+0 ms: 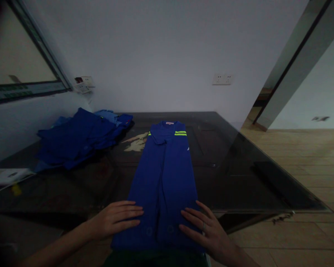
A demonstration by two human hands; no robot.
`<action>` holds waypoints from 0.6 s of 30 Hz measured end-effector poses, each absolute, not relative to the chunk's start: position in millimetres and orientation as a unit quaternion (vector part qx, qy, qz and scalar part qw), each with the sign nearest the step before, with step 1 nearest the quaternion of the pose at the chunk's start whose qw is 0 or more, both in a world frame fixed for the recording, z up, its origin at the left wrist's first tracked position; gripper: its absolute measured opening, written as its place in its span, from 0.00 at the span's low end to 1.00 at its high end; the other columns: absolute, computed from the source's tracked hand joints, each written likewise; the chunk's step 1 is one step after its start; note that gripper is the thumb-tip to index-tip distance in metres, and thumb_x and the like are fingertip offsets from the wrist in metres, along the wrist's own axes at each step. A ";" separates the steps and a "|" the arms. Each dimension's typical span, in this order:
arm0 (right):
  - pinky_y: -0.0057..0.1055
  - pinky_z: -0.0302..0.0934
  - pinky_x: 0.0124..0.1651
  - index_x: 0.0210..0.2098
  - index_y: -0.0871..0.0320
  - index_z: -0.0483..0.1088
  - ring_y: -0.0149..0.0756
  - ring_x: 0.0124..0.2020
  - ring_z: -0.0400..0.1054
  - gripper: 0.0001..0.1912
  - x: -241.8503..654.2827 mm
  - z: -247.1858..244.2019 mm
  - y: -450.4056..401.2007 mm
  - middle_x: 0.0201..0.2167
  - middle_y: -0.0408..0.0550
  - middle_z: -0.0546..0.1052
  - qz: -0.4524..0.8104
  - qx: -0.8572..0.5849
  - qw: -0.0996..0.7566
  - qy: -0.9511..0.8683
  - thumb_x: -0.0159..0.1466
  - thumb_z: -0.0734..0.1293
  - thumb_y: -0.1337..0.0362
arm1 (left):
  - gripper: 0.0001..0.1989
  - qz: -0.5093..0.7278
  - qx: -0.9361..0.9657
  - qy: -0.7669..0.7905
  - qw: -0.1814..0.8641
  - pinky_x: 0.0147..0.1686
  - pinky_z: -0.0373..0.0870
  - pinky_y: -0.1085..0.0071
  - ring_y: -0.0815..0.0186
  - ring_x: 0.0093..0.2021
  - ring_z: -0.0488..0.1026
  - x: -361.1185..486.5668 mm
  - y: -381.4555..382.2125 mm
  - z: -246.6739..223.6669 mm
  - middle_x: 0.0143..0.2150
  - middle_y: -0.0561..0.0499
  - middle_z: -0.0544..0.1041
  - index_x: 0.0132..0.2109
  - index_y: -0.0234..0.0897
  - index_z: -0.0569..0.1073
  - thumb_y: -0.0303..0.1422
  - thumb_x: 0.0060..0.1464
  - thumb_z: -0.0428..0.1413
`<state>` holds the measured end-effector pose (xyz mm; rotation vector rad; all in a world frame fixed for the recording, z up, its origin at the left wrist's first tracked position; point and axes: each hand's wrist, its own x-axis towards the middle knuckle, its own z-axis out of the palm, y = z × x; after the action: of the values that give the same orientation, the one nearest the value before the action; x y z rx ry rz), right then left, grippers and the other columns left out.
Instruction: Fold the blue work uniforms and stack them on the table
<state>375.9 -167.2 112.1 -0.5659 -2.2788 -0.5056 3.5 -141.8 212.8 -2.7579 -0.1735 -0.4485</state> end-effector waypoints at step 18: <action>0.25 0.72 0.39 0.57 0.36 0.66 0.34 0.40 0.76 0.19 395.6 214.9 -224.3 0.39 0.41 0.81 0.073 -0.214 0.298 -0.927 0.69 0.56 0.56 | 0.17 -0.145 -0.951 -0.239 -0.130 0.37 0.71 0.78 0.70 0.37 0.75 1.9 -207.3 276.7 0.40 0.55 0.80 0.56 0.49 0.71 0.37 0.65 0.44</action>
<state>395.6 -224.3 214.9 -0.5693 -2.4634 0.1939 1.9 -207.3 276.7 -3.2641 -0.8188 -0.4991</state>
